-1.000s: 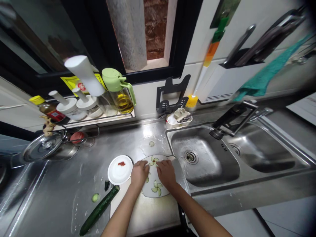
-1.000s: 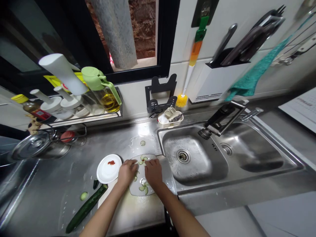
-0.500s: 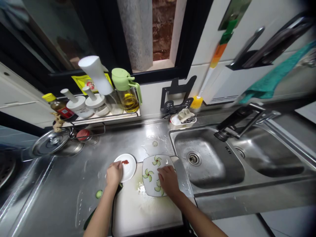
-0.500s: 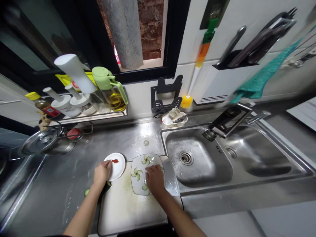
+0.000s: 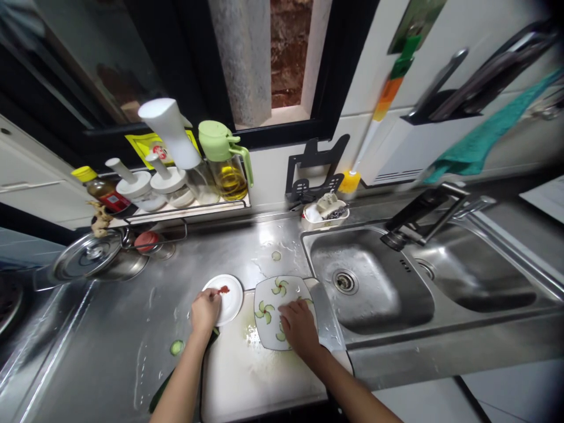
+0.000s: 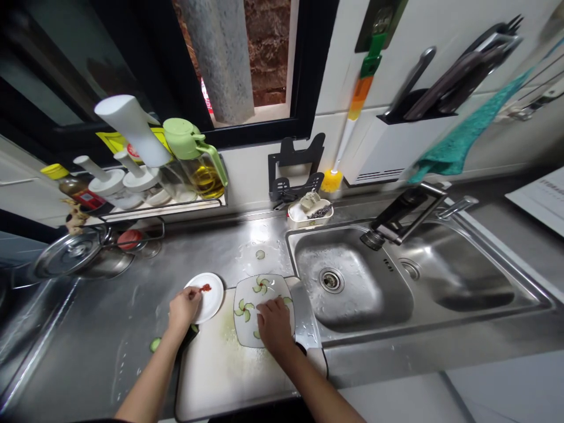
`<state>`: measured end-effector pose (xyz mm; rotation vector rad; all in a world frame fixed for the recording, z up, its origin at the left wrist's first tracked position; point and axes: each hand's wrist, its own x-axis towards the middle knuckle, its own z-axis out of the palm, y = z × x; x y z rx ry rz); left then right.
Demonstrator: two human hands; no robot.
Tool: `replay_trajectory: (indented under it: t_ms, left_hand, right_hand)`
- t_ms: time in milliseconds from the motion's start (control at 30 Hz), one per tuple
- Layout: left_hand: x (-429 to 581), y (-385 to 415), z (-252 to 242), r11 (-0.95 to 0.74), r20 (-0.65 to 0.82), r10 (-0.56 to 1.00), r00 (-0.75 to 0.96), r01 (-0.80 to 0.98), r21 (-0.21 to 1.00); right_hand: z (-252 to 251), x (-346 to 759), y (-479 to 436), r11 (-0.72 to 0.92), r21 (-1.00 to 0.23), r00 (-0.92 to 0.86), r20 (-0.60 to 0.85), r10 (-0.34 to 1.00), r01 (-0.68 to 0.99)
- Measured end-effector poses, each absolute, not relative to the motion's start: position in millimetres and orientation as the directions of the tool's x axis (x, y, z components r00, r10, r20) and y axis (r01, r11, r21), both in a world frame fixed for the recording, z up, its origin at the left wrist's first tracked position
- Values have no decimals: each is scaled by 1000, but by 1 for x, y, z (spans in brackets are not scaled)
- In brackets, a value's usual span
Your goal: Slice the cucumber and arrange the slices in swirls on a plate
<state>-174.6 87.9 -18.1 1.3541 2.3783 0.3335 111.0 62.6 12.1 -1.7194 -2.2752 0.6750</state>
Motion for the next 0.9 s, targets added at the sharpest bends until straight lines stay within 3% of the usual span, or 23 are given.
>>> replay_trajectory:
  t_ms: [267, 500, 667, 900]
  left_hand:
    - [-173, 78, -14, 549, -251, 834, -491, 706, 447]
    - [-157, 69, -1, 537, -321, 842, -433, 619, 573]
    - [-117, 62, 1, 477, -363, 876, -319, 453, 753]
    - [-29, 62, 9, 315, -306, 947, -95, 462, 829]
  right_hand:
    - [12, 110, 59, 216, -499, -304, -103, 947, 840]
    - [12, 111, 55, 221, -508, -303, -83, 949, 833]
    - [14, 116, 52, 193, -544, -257, -43, 965, 816]
    - [17, 146, 46, 60, -530, -122, -82, 989, 846]
